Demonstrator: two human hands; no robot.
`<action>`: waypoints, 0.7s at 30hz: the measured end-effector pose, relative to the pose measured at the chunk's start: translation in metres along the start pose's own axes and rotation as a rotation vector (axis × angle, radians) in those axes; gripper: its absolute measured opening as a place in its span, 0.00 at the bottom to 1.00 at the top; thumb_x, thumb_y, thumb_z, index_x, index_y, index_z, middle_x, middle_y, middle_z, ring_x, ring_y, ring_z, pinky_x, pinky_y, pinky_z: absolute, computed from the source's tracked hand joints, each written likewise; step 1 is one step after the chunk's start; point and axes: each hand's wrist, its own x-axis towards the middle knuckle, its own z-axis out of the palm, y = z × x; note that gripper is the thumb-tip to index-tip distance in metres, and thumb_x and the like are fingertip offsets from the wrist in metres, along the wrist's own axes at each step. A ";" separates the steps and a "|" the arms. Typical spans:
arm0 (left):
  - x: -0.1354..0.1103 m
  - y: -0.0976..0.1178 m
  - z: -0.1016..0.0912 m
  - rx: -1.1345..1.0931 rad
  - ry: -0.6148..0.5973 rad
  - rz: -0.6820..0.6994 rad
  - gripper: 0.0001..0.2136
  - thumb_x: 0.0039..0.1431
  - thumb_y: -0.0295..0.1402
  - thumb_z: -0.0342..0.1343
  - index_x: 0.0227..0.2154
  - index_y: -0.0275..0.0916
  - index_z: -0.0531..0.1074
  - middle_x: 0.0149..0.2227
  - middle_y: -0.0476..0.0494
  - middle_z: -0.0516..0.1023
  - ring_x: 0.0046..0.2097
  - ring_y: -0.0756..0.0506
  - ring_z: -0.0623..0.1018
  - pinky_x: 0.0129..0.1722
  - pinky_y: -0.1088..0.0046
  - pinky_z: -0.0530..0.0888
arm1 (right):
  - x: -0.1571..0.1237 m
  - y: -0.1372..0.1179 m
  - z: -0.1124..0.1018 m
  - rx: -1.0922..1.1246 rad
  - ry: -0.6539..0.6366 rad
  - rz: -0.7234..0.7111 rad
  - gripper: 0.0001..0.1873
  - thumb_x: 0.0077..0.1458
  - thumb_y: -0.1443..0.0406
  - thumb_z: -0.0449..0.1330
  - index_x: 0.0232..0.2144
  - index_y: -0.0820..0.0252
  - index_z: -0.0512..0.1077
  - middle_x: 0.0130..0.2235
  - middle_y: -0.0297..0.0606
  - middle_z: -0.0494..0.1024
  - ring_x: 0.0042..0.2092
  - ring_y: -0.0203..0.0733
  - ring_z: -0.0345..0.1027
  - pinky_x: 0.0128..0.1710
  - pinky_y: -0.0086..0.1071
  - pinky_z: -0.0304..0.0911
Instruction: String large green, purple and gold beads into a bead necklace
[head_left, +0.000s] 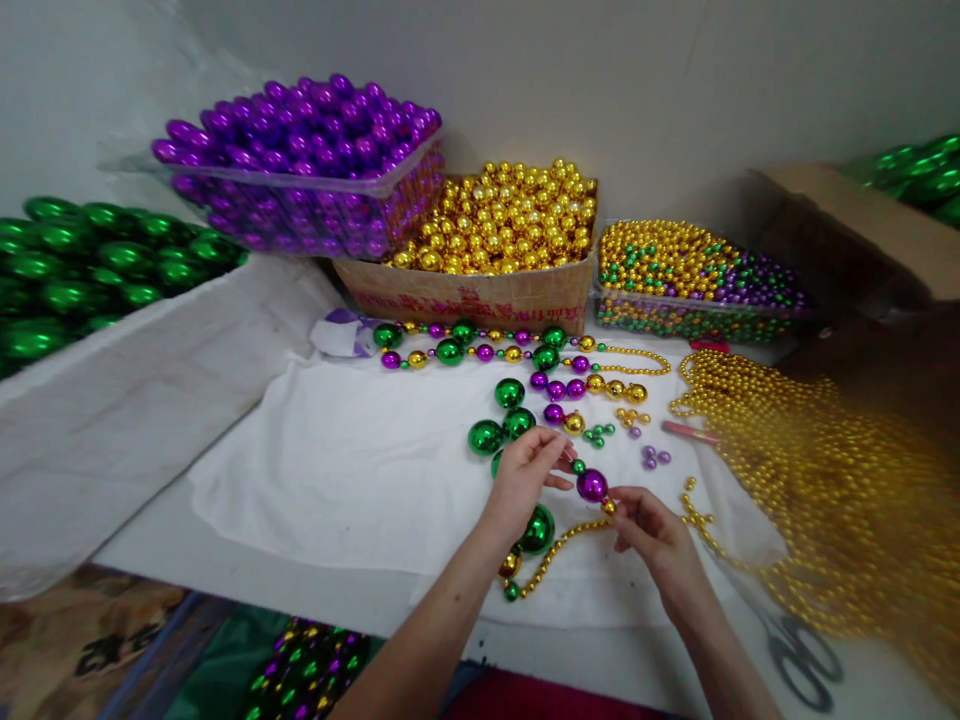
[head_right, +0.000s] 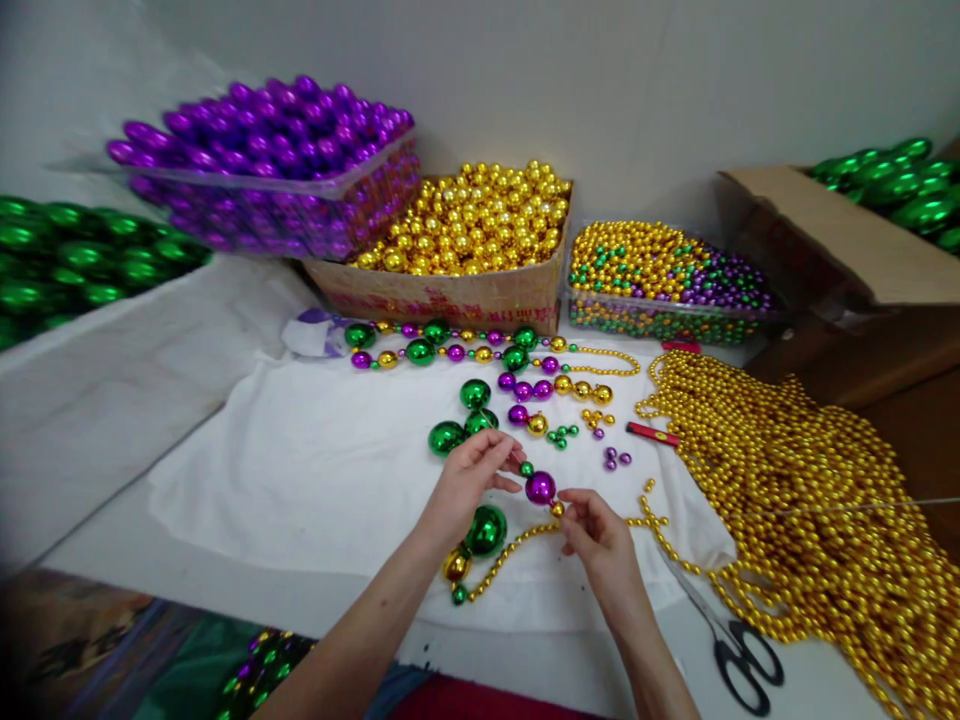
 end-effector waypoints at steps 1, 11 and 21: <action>0.000 0.000 -0.001 0.003 -0.013 -0.001 0.12 0.51 0.42 0.60 0.29 0.36 0.72 0.31 0.46 0.75 0.32 0.47 0.76 0.26 0.73 0.76 | 0.001 0.002 0.000 0.005 0.002 -0.003 0.19 0.45 0.55 0.66 0.38 0.59 0.74 0.27 0.32 0.68 0.27 0.35 0.62 0.25 0.29 0.62; 0.006 -0.008 0.002 -0.003 0.009 -0.043 0.12 0.50 0.41 0.60 0.28 0.36 0.71 0.30 0.45 0.77 0.31 0.47 0.77 0.25 0.74 0.75 | 0.000 0.007 -0.012 0.019 -0.005 -0.023 0.16 0.47 0.59 0.64 0.40 0.57 0.73 0.29 0.32 0.68 0.28 0.34 0.62 0.27 0.29 0.63; 0.010 -0.016 0.007 0.032 0.005 -0.098 0.09 0.52 0.38 0.57 0.28 0.36 0.69 0.30 0.43 0.78 0.28 0.49 0.77 0.22 0.77 0.73 | 0.000 0.014 -0.021 -0.069 -0.050 -0.018 0.24 0.50 0.56 0.62 0.49 0.55 0.69 0.34 0.35 0.69 0.34 0.40 0.65 0.34 0.34 0.66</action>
